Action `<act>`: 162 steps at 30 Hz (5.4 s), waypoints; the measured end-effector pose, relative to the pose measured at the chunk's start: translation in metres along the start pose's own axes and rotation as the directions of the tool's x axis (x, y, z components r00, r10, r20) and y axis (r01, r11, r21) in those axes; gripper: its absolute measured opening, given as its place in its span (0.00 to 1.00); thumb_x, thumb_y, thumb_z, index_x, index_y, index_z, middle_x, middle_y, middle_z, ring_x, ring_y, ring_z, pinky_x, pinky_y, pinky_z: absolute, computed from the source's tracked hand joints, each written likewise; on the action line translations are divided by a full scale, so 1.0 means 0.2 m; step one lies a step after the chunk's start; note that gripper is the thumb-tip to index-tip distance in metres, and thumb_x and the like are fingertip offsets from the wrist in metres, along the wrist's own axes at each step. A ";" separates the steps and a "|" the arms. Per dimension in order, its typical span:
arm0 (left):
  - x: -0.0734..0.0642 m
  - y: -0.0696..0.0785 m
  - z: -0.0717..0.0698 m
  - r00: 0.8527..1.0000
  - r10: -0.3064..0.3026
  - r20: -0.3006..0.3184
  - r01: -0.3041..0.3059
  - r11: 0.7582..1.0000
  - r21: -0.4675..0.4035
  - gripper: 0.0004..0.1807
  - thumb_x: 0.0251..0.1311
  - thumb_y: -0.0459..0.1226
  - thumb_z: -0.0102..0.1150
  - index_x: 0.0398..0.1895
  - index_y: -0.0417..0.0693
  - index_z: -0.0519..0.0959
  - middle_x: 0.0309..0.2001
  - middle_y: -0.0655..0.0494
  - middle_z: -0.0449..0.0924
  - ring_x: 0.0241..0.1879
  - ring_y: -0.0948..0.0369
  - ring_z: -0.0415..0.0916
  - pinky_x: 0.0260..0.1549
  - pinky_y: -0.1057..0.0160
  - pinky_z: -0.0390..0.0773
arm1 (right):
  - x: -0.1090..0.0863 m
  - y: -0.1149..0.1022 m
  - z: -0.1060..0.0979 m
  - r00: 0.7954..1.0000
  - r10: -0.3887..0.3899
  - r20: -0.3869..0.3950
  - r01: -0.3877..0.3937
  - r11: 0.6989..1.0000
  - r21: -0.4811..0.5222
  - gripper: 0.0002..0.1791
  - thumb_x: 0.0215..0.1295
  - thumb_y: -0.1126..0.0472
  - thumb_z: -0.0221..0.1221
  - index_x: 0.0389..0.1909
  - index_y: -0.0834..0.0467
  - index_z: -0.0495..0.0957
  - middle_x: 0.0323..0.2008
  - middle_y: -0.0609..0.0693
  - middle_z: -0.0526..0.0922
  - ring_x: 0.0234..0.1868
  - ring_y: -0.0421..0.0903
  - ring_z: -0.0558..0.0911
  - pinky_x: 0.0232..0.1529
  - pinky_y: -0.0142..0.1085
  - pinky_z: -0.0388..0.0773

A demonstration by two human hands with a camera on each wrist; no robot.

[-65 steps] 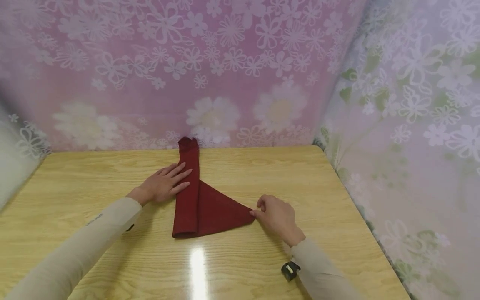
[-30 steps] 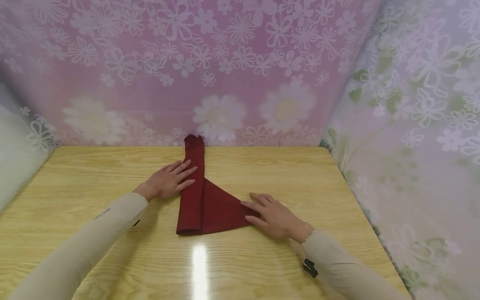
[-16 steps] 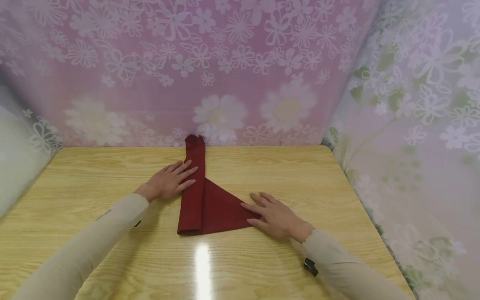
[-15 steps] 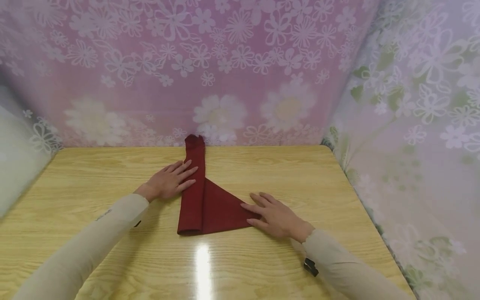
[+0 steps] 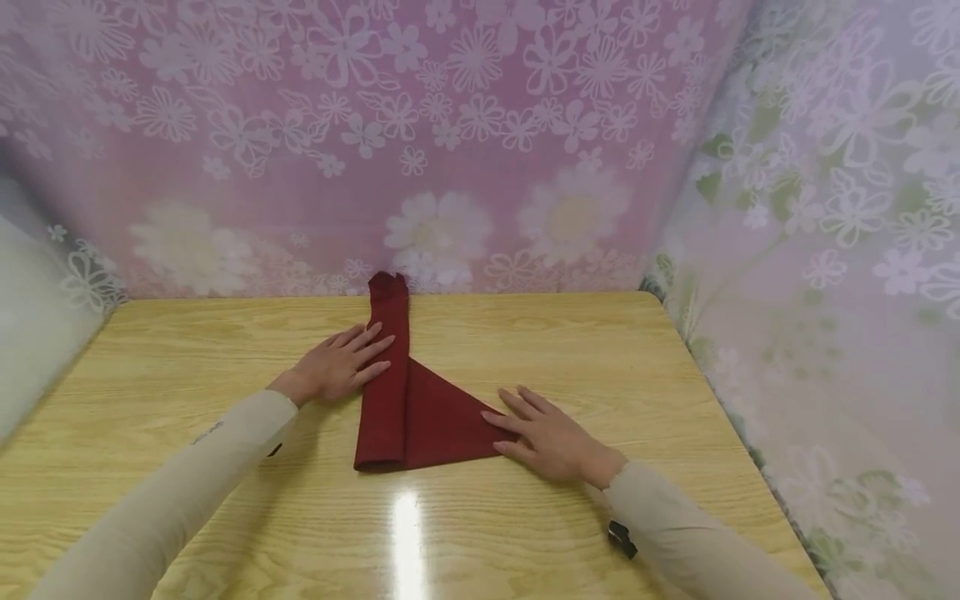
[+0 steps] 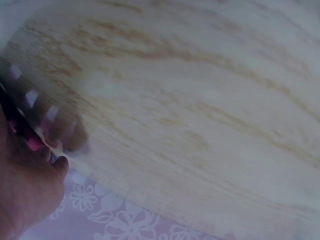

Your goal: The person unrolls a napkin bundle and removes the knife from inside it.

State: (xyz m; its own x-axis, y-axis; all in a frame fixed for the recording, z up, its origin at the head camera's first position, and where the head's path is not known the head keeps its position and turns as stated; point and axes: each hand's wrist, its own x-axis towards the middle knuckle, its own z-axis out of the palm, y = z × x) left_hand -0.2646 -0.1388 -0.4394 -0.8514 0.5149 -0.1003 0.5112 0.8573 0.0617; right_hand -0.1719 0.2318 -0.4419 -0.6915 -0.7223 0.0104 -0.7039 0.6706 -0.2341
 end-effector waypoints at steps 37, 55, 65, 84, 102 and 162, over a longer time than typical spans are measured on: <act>-0.03 0.12 -0.03 0.983 -0.040 -0.177 0.076 0.977 0.200 0.30 0.63 0.59 0.29 0.65 0.59 0.60 0.63 0.51 0.58 0.64 0.53 0.50 0.59 0.49 0.51 | -0.03 -0.01 -0.02 0.999 0.025 0.030 -0.025 1.000 -0.009 0.27 0.65 0.41 0.42 0.65 0.41 0.58 0.67 0.50 0.49 0.66 0.54 0.47 0.57 0.60 0.44; 0.02 0.32 -0.10 0.960 -0.166 -0.223 0.161 0.986 -0.040 0.29 0.62 0.56 0.37 0.65 0.55 0.61 0.62 0.49 0.59 0.61 0.50 0.54 0.52 0.48 0.61 | -0.01 -0.02 -0.03 1.000 0.015 0.022 -0.015 1.000 -0.007 0.27 0.65 0.43 0.44 0.64 0.42 0.60 0.67 0.51 0.51 0.66 0.56 0.48 0.57 0.61 0.45; 0.08 0.41 -0.09 0.979 -0.158 -0.126 0.160 0.987 0.008 0.31 0.60 0.56 0.40 0.66 0.59 0.58 0.64 0.49 0.55 0.62 0.51 0.52 0.53 0.49 0.61 | -0.01 -0.03 -0.03 0.999 0.027 0.020 -0.027 1.000 -0.004 0.27 0.65 0.42 0.43 0.64 0.41 0.59 0.67 0.50 0.50 0.66 0.55 0.47 0.57 0.60 0.43; 0.07 0.35 -0.05 0.985 -0.122 -0.121 0.119 0.992 -0.033 0.23 0.60 0.49 0.42 0.58 0.55 0.69 0.65 0.50 0.53 0.63 0.52 0.50 0.56 0.50 0.58 | -0.01 -0.02 -0.01 1.000 0.025 0.007 -0.025 1.000 0.001 0.27 0.66 0.42 0.42 0.65 0.41 0.58 0.67 0.50 0.48 0.66 0.54 0.46 0.57 0.61 0.42; 0.05 0.31 -0.03 0.987 -0.119 -0.111 0.110 0.990 -0.091 0.24 0.62 0.49 0.39 0.61 0.55 0.66 0.66 0.49 0.52 0.64 0.53 0.48 0.57 0.51 0.57 | -0.02 -0.01 -0.01 1.000 0.026 0.013 -0.026 1.000 0.009 0.27 0.66 0.41 0.41 0.65 0.41 0.57 0.67 0.50 0.48 0.66 0.55 0.46 0.58 0.60 0.41; -0.08 0.15 -0.06 0.984 0.058 -0.169 -0.078 0.990 -0.118 0.23 0.56 0.49 0.48 0.54 0.51 0.72 0.61 0.55 0.62 0.62 0.52 0.53 0.54 0.52 0.62 | -0.02 0.00 0.02 0.999 0.044 0.007 -0.044 0.998 0.036 0.27 0.66 0.41 0.40 0.65 0.40 0.56 0.68 0.49 0.46 0.67 0.53 0.44 0.58 0.60 0.37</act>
State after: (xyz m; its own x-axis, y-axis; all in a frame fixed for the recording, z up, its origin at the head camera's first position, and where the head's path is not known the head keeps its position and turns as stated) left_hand -0.2374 -0.1217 -0.4246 -0.8281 0.5558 0.0729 0.5588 0.8081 0.1864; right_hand -0.1678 0.2340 -0.4463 -0.7205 -0.6934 -0.0062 -0.6665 0.6951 -0.2696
